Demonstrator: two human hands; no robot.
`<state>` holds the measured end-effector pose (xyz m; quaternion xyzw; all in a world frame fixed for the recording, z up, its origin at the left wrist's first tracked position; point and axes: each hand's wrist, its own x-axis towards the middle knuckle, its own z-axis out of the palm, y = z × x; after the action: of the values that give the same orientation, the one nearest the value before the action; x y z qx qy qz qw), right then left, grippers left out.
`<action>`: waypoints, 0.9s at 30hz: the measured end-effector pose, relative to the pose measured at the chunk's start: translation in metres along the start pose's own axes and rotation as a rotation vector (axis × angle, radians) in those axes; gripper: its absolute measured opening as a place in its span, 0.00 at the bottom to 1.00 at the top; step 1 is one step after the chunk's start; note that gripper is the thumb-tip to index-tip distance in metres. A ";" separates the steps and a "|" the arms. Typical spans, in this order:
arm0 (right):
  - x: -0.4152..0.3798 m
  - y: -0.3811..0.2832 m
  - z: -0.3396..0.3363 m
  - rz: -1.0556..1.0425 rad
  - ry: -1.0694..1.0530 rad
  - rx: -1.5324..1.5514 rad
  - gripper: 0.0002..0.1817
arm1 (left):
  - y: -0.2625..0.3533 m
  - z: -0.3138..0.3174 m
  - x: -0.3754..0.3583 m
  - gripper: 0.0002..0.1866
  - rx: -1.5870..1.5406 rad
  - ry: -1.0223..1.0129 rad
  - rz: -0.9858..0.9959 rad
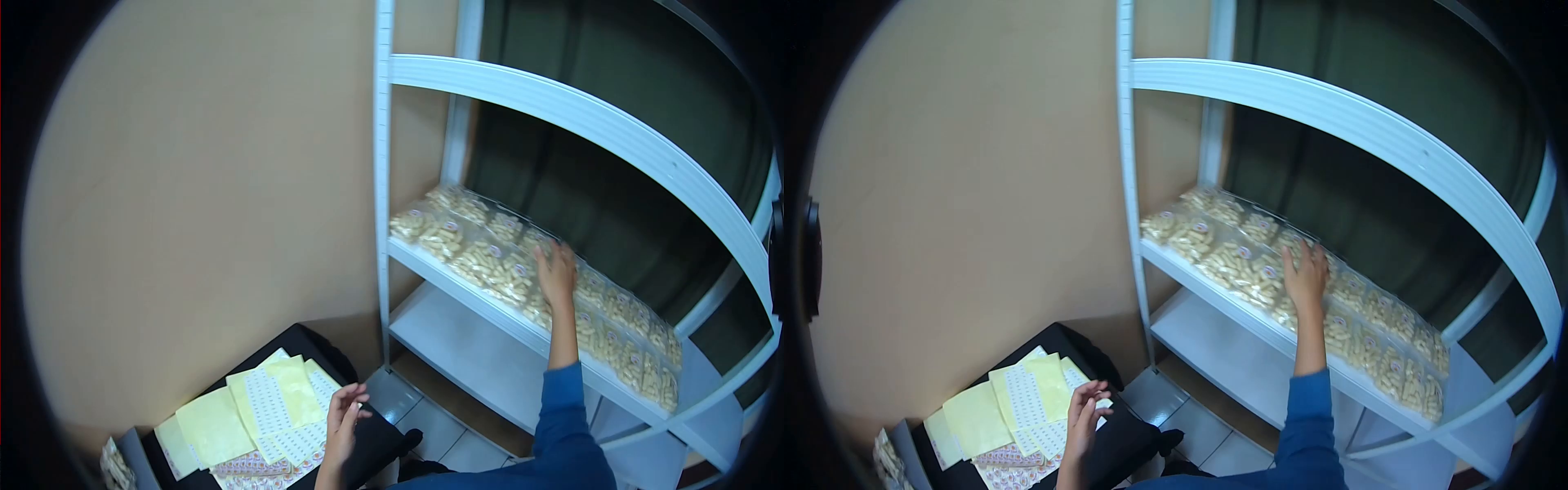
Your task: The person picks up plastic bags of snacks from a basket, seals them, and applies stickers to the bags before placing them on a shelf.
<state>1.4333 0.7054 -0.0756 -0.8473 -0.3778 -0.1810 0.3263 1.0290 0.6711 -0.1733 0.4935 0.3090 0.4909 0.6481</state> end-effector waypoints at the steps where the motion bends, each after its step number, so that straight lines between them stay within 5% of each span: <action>1: -0.014 -0.014 -0.004 -0.128 0.122 0.131 0.25 | 0.002 -0.014 -0.012 0.15 -0.046 0.005 -0.002; 4: -0.080 -0.079 -0.017 -0.388 0.252 0.401 0.16 | 0.022 -0.052 -0.059 0.14 -0.022 0.071 0.005; 13: -0.391 -0.253 -0.005 -0.972 -0.442 0.969 0.07 | 0.129 -0.177 -0.257 0.09 0.459 0.461 -0.094; 18: -0.532 -0.326 -0.052 -1.076 -0.621 1.285 0.09 | 0.176 -0.267 -0.378 0.13 0.660 0.960 0.015; 20: -0.572 -0.347 -0.066 -1.090 -0.690 1.370 0.09 | 0.189 -0.308 -0.412 0.19 1.093 1.227 0.114; 23: -0.608 -0.367 -0.085 -1.130 -0.808 1.380 0.10 | 0.194 -0.373 -0.448 0.24 1.463 1.419 0.093; 27: -0.632 -0.372 -0.100 -1.100 -0.877 1.301 0.09 | 0.219 -0.424 -0.449 0.26 1.503 1.414 0.031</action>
<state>0.7352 0.4937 -0.1983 -0.1961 -0.8379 0.2700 0.4318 0.4344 0.3980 -0.1407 0.3736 0.8402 0.3573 -0.1640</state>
